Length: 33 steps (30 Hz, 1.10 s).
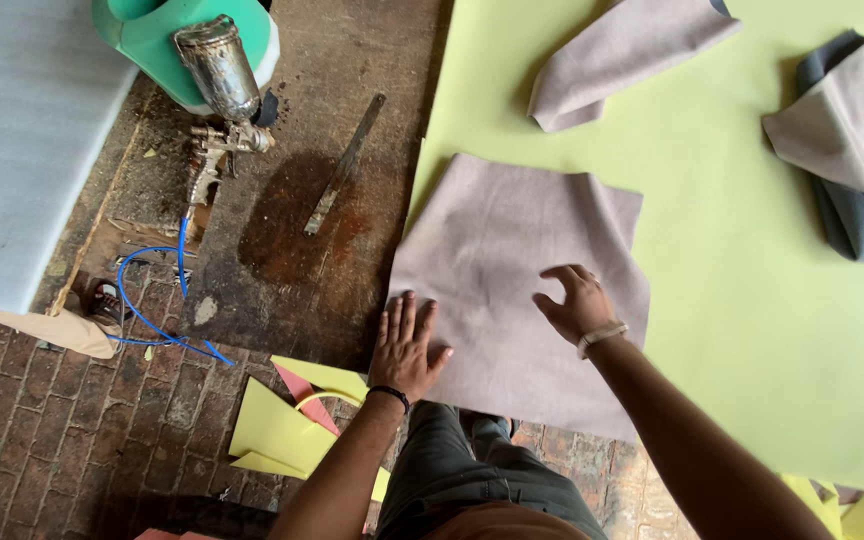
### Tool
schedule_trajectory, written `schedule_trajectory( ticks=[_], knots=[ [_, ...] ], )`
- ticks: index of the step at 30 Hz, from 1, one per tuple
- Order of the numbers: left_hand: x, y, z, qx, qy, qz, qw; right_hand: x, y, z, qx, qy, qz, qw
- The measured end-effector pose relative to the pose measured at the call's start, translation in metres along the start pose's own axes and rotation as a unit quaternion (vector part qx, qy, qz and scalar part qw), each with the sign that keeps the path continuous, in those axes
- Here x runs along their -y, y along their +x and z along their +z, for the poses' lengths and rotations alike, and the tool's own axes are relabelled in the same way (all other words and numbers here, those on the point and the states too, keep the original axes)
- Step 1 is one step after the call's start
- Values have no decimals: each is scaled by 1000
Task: The person uses a spray gun to apply adhesive to a piece of foam, then places a fabric piece on top and smooths it down. They repeat this process with additional fabric and foam pieces, stacking them on the workbench.
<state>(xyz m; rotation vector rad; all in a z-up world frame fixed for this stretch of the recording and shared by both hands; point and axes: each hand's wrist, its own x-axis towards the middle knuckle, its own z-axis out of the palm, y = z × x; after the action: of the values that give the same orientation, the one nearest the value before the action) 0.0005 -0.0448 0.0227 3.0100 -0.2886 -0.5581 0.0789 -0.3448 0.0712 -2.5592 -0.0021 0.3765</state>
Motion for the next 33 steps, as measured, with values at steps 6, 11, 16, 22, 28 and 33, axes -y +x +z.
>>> schedule_trajectory(
  ticks=[6, 11, 16, 22, 28, 33],
  knots=[
    [13, 18, -4, -21, -55, 47, 997, 91, 138, 0, 34, -8, -86, 996],
    [20, 16, 4, -18, -96, 51, 994, 127, 222, 27, -64, -63, -146, 985],
    [35, 18, 15, -159, -46, 102, 981, 128, 255, 33, 136, 37, 9, 990],
    [40, 29, 18, -114, -66, 111, 985, 109, 266, 23, 51, 240, -117, 962],
    [34, 29, 8, -120, -68, 115, 984, 123, 273, 38, 37, 103, -52, 993],
    [23, 76, -26, -51, -69, 147, 985, 134, 273, 44, 21, 63, -40, 997]
  ],
)
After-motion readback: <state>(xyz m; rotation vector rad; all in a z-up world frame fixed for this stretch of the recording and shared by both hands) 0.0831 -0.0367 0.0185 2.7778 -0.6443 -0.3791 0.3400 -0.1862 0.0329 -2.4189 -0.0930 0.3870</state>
